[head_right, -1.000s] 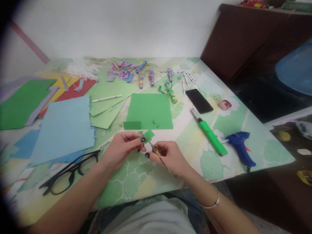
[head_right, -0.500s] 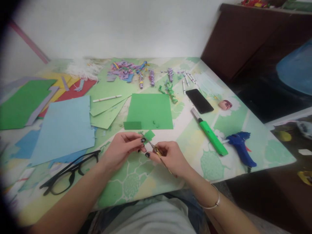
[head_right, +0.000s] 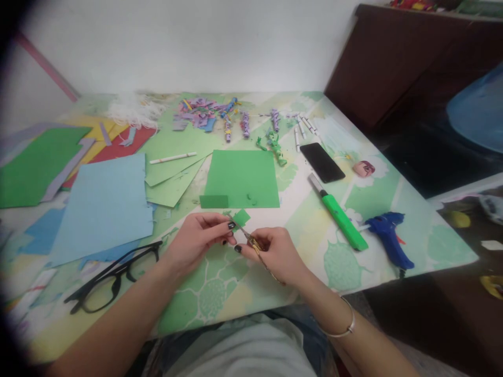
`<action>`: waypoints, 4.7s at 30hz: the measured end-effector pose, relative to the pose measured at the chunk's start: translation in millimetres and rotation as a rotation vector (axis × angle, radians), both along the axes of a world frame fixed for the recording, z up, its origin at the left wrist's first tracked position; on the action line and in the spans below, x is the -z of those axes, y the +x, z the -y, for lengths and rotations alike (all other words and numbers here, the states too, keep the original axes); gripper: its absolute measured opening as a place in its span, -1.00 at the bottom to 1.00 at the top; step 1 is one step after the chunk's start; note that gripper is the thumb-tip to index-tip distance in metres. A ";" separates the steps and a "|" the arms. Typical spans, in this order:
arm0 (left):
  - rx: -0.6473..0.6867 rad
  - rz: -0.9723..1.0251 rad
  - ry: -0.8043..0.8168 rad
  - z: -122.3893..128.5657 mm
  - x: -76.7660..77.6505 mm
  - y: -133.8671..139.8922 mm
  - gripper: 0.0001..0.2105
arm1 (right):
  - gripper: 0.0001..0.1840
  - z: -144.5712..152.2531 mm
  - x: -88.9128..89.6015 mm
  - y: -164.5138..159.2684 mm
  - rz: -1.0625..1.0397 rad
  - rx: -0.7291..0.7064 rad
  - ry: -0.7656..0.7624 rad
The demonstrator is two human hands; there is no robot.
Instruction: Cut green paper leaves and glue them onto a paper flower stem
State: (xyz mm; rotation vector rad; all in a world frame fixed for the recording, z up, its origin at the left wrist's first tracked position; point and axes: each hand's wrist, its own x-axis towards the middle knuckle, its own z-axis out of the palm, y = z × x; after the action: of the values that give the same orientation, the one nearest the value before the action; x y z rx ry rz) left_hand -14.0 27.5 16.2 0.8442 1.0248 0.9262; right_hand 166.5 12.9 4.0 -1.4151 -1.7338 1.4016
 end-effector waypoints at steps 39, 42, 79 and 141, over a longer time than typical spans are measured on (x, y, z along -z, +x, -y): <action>-0.147 -0.057 0.035 -6.5 2.6 -7.4 -0.86 | -0.81 -14.5 -16.2 52.9 0.727 -0.005 0.262; -0.183 -0.075 0.047 -7.7 2.3 -7.9 -0.84 | -0.65 -13.5 -19.4 64.4 0.810 -0.024 0.275; -0.123 -0.279 0.102 -8.8 -0.3 -4.4 -0.77 | -0.69 -72.0 -6.6 -2.1 -0.366 -0.077 -0.329; -0.164 -0.262 0.174 -7.8 4.7 -1.7 -0.88 | -0.80 -61.4 -9.0 -13.0 -0.556 -0.054 -0.146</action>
State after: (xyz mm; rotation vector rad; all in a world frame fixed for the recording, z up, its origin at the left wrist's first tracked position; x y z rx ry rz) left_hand -15.6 35.3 11.6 1.0590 1.2665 1.0748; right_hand 153.5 74.3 13.0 -0.9214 -1.3365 1.7716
